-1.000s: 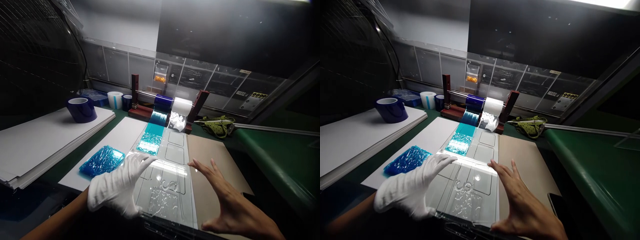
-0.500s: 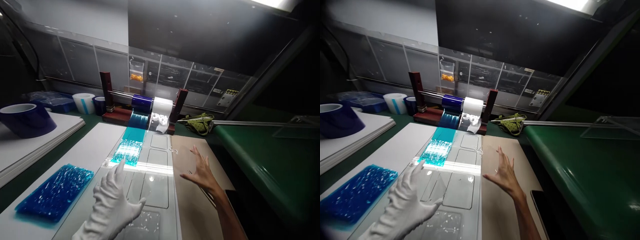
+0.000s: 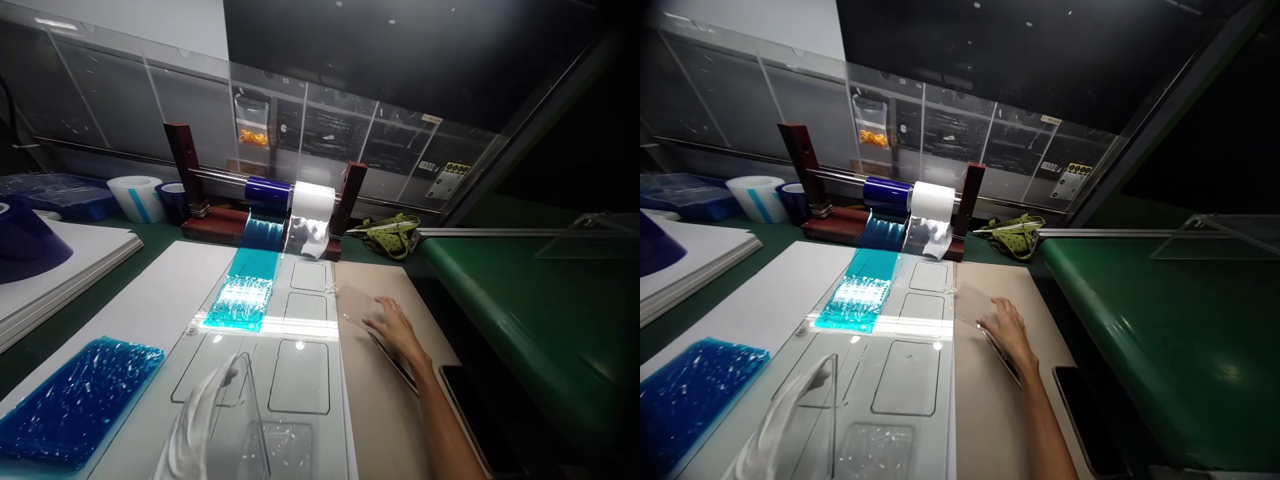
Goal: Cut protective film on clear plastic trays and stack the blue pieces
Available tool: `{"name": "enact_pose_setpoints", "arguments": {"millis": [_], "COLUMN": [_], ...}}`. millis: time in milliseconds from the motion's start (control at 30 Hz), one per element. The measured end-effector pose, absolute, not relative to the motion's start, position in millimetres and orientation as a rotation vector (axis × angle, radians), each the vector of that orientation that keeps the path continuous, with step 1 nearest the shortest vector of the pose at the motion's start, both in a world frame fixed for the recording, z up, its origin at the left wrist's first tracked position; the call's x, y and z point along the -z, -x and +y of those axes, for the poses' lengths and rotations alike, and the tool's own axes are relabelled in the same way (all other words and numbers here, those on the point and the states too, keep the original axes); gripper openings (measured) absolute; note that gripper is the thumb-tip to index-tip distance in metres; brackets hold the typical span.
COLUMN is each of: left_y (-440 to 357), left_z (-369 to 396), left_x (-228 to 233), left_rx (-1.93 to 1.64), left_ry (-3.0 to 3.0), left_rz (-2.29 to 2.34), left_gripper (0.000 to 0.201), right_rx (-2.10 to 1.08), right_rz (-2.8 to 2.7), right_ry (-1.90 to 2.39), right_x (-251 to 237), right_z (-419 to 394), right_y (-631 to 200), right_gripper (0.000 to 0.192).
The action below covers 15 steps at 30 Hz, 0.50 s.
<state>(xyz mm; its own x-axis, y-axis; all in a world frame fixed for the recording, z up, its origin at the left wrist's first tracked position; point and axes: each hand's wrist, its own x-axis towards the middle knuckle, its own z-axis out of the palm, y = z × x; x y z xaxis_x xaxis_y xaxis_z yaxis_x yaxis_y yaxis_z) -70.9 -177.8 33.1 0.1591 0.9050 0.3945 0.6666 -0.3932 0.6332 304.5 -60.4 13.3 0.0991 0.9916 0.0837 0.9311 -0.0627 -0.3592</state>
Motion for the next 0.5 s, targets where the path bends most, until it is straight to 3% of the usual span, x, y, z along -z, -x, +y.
{"name": "enact_pose_setpoints", "arguments": {"millis": [67,133,233,367,500], "left_y": [68.9,66.3,66.4,76.7,85.1], "left_z": [-182.2,-188.0,-199.0,-212.3,-218.3], "left_x": [-32.1,-34.4,-44.0,-57.8,-63.5], "left_rx": [-1.142,-1.144,-1.048,-0.850,-0.632], "left_ry": [-2.087,-2.068,-2.087,-2.190,-2.355], "left_rz": [1.418,1.354,1.308,1.211,1.075], "left_gripper": [0.102,0.106,0.113,0.122,0.121], "right_rx": [-0.263,-0.269,-0.328,-0.535,-0.922], "right_rz": [-1.824,-1.768,-1.733,-1.734,-1.629], "right_ry": [2.160,2.211,2.154,1.938,1.596], "right_x": [-10.2,-6.3,-8.0,-34.0,-71.4], "right_z": [-83.7,-103.6,-127.0,-167.7,-231.8], "right_y": [-308.1,-306.5,-294.2,-254.3,-193.5], "right_gripper": [0.030,0.019,0.018,0.032,0.035]}}
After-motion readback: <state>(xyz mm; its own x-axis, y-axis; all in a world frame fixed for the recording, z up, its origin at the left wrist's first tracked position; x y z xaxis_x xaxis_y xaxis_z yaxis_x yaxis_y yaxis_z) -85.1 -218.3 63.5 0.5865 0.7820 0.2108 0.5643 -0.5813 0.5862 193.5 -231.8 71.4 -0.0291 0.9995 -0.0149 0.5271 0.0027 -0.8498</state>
